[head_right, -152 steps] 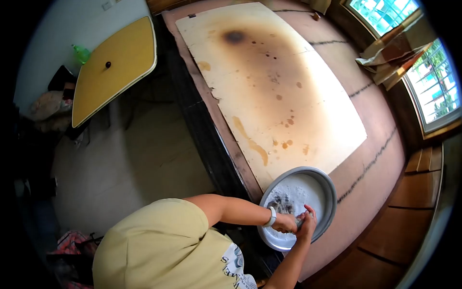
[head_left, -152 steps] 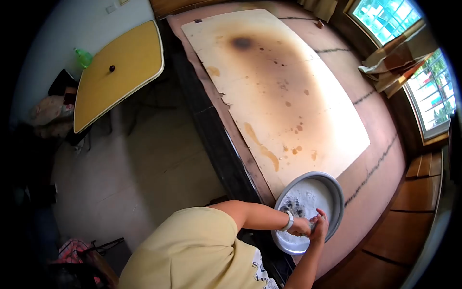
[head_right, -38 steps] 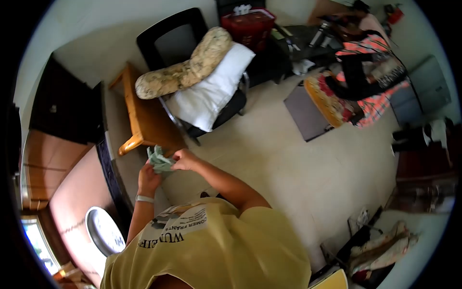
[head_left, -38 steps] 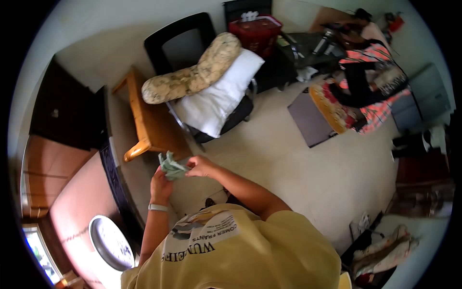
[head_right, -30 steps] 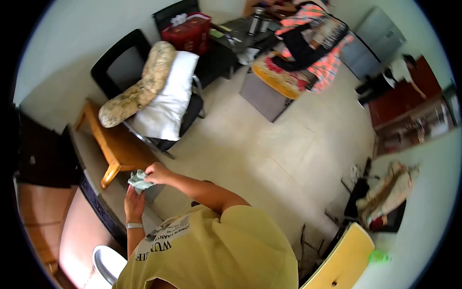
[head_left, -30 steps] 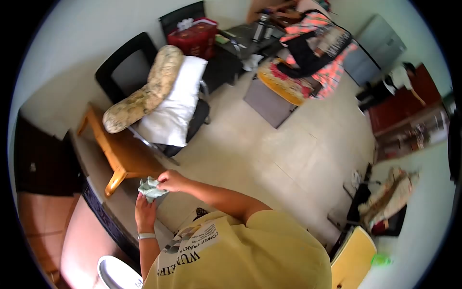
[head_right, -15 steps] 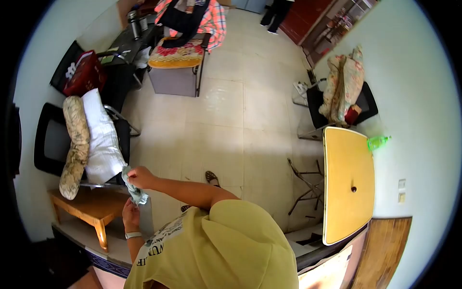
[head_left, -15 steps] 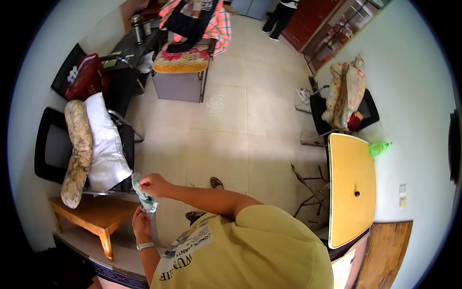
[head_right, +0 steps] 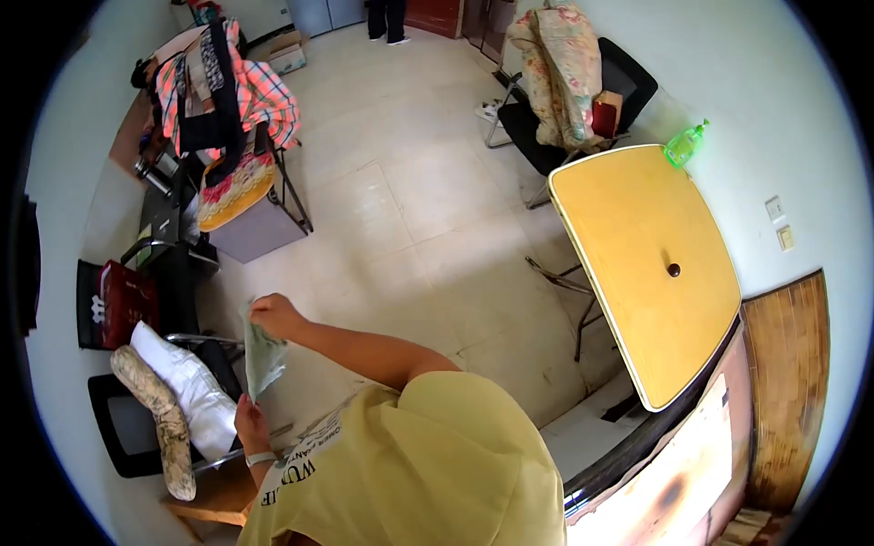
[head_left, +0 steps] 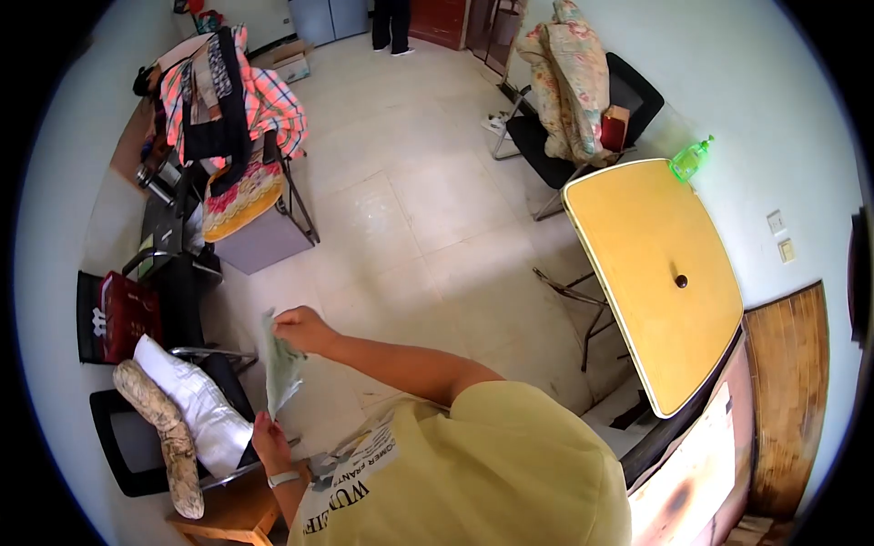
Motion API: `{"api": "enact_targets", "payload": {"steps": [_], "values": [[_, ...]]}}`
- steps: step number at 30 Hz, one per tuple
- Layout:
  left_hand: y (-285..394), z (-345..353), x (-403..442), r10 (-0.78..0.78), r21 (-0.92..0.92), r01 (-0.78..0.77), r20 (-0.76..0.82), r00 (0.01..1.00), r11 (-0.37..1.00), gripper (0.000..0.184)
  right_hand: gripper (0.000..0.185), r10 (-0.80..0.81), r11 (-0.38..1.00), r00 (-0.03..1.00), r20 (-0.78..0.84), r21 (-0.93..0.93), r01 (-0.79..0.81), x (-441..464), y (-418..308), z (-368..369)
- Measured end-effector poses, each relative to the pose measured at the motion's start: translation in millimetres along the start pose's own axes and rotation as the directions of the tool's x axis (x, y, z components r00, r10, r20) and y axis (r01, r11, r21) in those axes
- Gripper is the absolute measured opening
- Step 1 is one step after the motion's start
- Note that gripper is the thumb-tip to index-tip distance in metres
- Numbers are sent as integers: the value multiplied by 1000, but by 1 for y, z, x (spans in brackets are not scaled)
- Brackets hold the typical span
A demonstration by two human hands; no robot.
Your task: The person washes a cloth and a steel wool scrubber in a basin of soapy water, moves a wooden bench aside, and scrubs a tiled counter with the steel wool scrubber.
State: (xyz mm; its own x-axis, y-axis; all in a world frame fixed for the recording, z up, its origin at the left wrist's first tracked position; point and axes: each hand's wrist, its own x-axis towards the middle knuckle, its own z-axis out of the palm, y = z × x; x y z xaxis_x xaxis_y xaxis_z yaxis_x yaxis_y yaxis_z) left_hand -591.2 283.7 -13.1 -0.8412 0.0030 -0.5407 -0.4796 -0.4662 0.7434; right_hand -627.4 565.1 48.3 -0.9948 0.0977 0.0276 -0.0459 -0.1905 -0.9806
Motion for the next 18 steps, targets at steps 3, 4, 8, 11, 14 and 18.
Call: {"api": "enact_targets", "payload": {"steps": [3, 4, 8, 11, 14, 18], "values": [[-16, 36, 38, 25, 6, -25, 62, 998, 1000, 21, 16, -122, 991, 978, -170, 26, 128, 6, -4, -50], [-20, 43, 51, 11, 0, -11, 152, 988, 1000, 19, 15, 17, 991, 985, -173, 134, 6, 0, -23, -70], [-20, 137, 1, -2, 221, -29, 137, 991, 975, 18, 15, 196, 968, 973, -120, 185, -172, -13, -74, -103], [-20, 169, -18, -65, 286, -7, 241, 968, 958, 22, 18, 77, 987, 995, -71, 146, -66, -5, -70, -99], [-13, 192, -25, -124, 333, 5, 338, 933, 943, 24, 26, 169, 950, 983, 71, 255, -182, -3, -73, -84], [-3, 213, -35, -101, 5, 109, 407, 908, 994, 33, 19, 346, 646, 864, 365, 576, -501, -13, -73, -35]]}}
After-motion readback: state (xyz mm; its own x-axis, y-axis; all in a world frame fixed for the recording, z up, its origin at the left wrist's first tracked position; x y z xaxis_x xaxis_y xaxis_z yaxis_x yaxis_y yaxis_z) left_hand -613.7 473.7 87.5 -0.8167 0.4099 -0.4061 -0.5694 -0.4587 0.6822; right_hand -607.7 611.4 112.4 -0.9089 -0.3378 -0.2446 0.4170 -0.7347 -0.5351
